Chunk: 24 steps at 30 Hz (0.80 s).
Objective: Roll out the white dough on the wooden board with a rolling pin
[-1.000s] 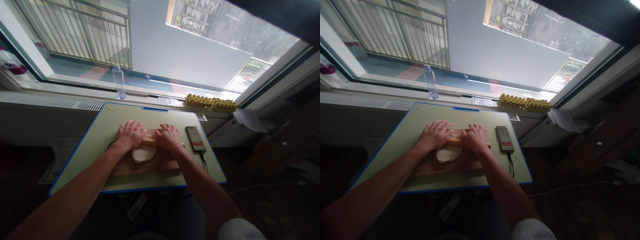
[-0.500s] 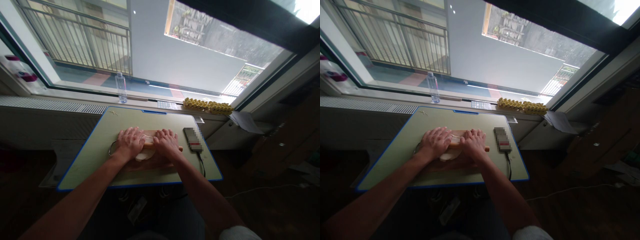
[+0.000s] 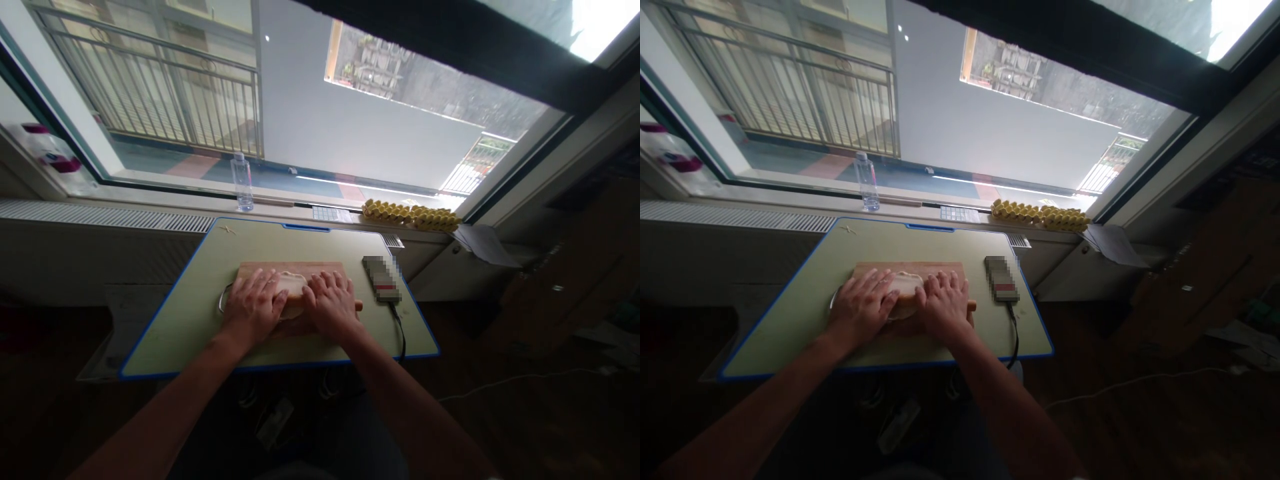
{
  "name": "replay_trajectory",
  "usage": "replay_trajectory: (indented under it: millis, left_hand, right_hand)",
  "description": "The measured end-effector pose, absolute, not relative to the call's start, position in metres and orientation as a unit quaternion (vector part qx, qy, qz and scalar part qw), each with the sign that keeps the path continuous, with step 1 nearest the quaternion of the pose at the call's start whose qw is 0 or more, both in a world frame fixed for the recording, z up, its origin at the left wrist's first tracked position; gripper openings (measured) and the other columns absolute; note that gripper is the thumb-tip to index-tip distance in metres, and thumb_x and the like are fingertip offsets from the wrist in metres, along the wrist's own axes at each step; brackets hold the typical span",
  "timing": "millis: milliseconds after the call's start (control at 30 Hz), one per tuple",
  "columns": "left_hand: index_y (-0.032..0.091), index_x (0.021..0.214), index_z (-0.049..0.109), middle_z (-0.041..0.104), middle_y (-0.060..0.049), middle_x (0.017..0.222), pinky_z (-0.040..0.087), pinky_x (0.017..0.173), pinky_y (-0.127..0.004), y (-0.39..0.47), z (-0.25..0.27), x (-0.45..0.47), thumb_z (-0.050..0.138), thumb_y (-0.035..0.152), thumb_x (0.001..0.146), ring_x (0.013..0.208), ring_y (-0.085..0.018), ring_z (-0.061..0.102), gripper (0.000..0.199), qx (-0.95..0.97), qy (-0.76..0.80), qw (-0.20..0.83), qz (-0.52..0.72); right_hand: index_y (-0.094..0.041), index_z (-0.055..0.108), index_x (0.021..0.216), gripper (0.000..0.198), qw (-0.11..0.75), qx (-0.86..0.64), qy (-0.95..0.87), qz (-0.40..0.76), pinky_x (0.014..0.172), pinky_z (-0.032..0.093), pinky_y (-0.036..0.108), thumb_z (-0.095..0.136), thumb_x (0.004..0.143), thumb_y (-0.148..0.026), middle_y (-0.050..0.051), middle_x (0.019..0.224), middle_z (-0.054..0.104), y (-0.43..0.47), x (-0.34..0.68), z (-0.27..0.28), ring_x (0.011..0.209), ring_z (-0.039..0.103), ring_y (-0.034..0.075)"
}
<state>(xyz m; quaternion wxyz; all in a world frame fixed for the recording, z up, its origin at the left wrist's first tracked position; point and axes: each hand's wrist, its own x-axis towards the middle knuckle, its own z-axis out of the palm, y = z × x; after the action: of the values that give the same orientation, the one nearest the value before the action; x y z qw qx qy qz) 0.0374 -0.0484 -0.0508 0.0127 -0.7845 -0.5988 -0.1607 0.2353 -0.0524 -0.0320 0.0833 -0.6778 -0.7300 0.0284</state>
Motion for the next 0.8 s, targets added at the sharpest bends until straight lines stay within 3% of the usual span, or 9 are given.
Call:
replay_trajectory:
  millis: [167,400,800]
  left_hand:
    - [0.016,0.160,0.059,0.057,-0.013,0.165,0.033,0.131,-0.054,-0.063,-0.058,0.034,0.032,0.049,0.109,0.159,-0.035,0.046,0.066,-0.783,-0.592,0.017,-0.190]
    - [0.011,0.157,0.061,0.062,-0.017,0.160,0.039,0.126,-0.058,-0.073,-0.077,0.029,0.038,0.050,0.110,0.154,-0.040,0.051,0.065,-0.788,-0.548,0.070,-0.271]
    - [0.018,0.154,0.065,0.065,-0.013,0.157,0.039,0.124,-0.063,-0.060,-0.072,0.028,0.033,0.053,0.111,0.153,-0.039,0.052,0.064,-0.788,-0.561,0.031,-0.252]
  right_hand:
    - [-0.031,0.060,0.156,0.054,0.094,-0.677,-0.730,0.030,0.131,0.025,0.064,0.036,0.115,-0.056,0.005,0.170,0.052,-0.067,0.234,-0.036,0.161,0.036,0.037]
    - [-0.031,0.064,0.150,0.050,0.123,-0.669,-0.733,0.021,0.130,0.026,0.063,0.040,0.115,-0.056,0.004,0.166,0.056,-0.081,0.234,-0.041,0.159,0.039,0.037]
    - [-0.033,0.066,0.149,0.048,0.124,-0.672,-0.730,0.018,0.129,0.026,0.062,0.040,0.115,-0.055,0.003,0.165,0.057,-0.074,0.233,-0.038,0.158,0.040,0.036]
